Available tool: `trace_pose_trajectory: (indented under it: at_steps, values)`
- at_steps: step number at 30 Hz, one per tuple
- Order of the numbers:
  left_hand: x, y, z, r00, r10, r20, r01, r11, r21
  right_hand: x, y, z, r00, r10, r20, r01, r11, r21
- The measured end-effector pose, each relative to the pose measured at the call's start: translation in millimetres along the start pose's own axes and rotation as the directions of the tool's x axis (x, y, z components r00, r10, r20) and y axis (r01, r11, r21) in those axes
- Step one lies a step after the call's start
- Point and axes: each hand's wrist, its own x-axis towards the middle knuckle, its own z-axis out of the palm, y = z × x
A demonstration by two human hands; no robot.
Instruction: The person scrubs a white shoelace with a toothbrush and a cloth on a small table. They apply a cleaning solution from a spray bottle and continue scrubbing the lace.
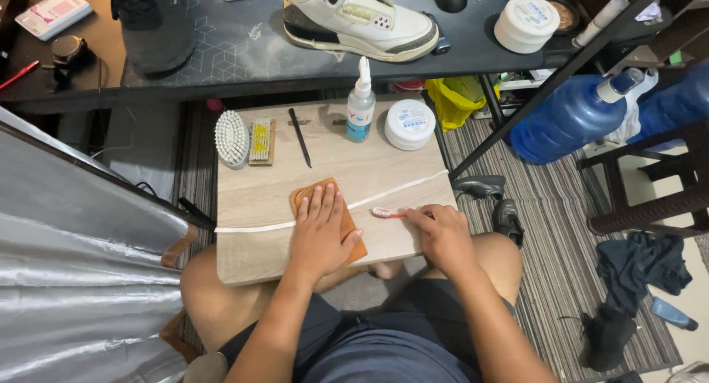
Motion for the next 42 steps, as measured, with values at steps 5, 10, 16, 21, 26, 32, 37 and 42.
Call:
trace_pose_trajectory:
  at_steps: [5,10,16,21,26,32,37,42]
  values:
    - [-1,1,-4,1.0,-0.012,0.021,0.012,1.0,-0.014,-3,-1,7,1.0,0.017,0.018,-0.017,1.0,0.019]
    - [-1,1,-5,1.0,-0.01,0.017,0.01,1.0,-0.026,-4,1,14,0.999,0.033,0.023,-0.034,0.999,0.034]
    - [-1,2,-5,1.0,-0.015,0.021,0.015,0.999,-0.037,0,-3,21,0.999,0.013,0.03,-0.014,0.998,0.054]
    - [-2,2,-7,0.999,-0.016,0.03,0.017,0.999,-0.035,2,-7,20,0.998,0.056,0.019,-0.057,0.995,0.084]
    - [-1,3,-7,0.999,-0.015,0.036,0.016,1.0,-0.021,-4,3,30,0.998,0.048,-0.042,-0.047,0.998,0.037]
    - [-2,4,-10,1.0,-0.008,0.03,0.009,1.0,-0.024,-4,2,30,0.998,0.049,-0.046,-0.049,0.999,0.014]
    - [-2,6,-10,0.999,-0.015,0.035,0.016,1.0,-0.017,1,-5,19,0.996,0.089,0.009,-0.089,0.996,0.031]
    - [-2,5,-8,1.0,-0.011,0.024,0.011,1.0,-0.006,4,-1,28,0.994,0.093,-0.051,-0.092,0.995,0.029]
